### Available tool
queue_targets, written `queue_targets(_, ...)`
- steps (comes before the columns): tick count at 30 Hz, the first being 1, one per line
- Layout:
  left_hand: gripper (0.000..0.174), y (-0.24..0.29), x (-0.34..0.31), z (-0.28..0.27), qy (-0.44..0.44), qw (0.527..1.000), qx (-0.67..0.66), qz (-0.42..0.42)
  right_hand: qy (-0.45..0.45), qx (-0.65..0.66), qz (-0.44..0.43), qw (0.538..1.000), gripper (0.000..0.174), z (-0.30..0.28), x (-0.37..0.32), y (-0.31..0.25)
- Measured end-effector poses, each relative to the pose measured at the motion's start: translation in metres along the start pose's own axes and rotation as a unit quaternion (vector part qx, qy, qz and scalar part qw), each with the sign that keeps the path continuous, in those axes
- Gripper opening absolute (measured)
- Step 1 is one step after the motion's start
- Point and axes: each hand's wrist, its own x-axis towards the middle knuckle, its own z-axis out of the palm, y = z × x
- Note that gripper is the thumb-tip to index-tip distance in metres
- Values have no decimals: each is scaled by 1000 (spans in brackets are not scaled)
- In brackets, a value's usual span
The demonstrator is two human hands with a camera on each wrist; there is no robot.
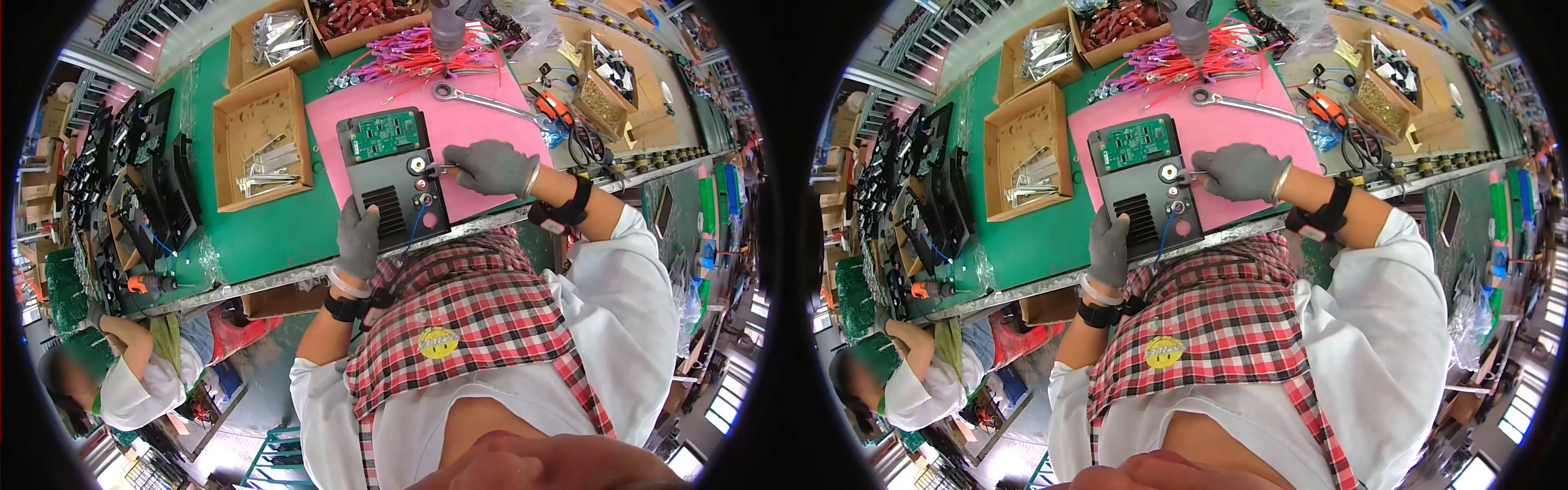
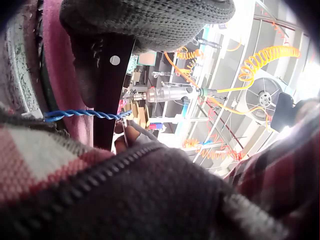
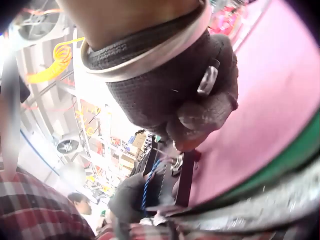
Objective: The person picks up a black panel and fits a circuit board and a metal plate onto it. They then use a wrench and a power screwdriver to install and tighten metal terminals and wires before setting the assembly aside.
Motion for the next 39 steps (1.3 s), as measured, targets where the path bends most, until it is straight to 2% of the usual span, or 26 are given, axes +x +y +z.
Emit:
queue_targets(5,25,5,-1,1,2,1000,25,12,-83,-131,-36,987,25,-25,18,-18)
queue_targets(7,25,0,0,-2,9,998,62,7,-92,-144,-66,983,23,-27,26,-17)
queue_targets(11,24,-9,4,-4,17,999,28,-5,-76,-161,-100,979,23,-31,34,-15)
queue_targets(14,24,-5,4,-3,12,1000,13,-8,-106,-158,-91,977,22,-34,39,-12)
queue_targets(17,24,-12,6,-6,9,1000,24,-5,-96,-153,-87,980,20,-33,37,-12)
queue_targets(20,24,-14,6,-7,9,999,41,2,-94,-85,-57,990,22,-26,32,-8)
queue_targets(21,24,-12,5,-6,12,999,47,3,-122,-10,0,992,26,-22,29,-9)
queue_targets(23,24,-5,3,-3,19,999,46,8,-177,134,115,968,33,-9,16,-16)
queue_targets(25,24,5,-1,2,20,999,35,14,-50,207,95,972,38,27,0,-15)
queue_targets(27,24,6,1,0,6,999,41,11,-22,340,128,931,36,49,-8,-19)
queue_targets(29,24,7,0,-1,-9,998,66,16,-15,469,151,870,36,65,-13,-12)
queue_targets(30,24,9,0,-1,-15,996,86,23,-59,474,144,866,38,47,-17,-11)
queue_targets(31,25,11,-1,-2,-22,994,107,30,-66,457,158,873,35,39,-16,-7)
queue_targets(33,25,0,1,-7,-20,991,125,41,-30,252,77,964,30,13,-11,1)
queue_targets(34,25,-4,3,-8,-20,990,132,47,26,37,-2,999,26,10,-6,10)
queue_targets(37,26,-4,3,-5,-9,1000,26,-10,-54,-59,-66,995,26,-16,5,9)
queue_targets(39,26,-9,4,-5,-1,999,31,15,-75,-97,-64,990,26,-20,15,1)
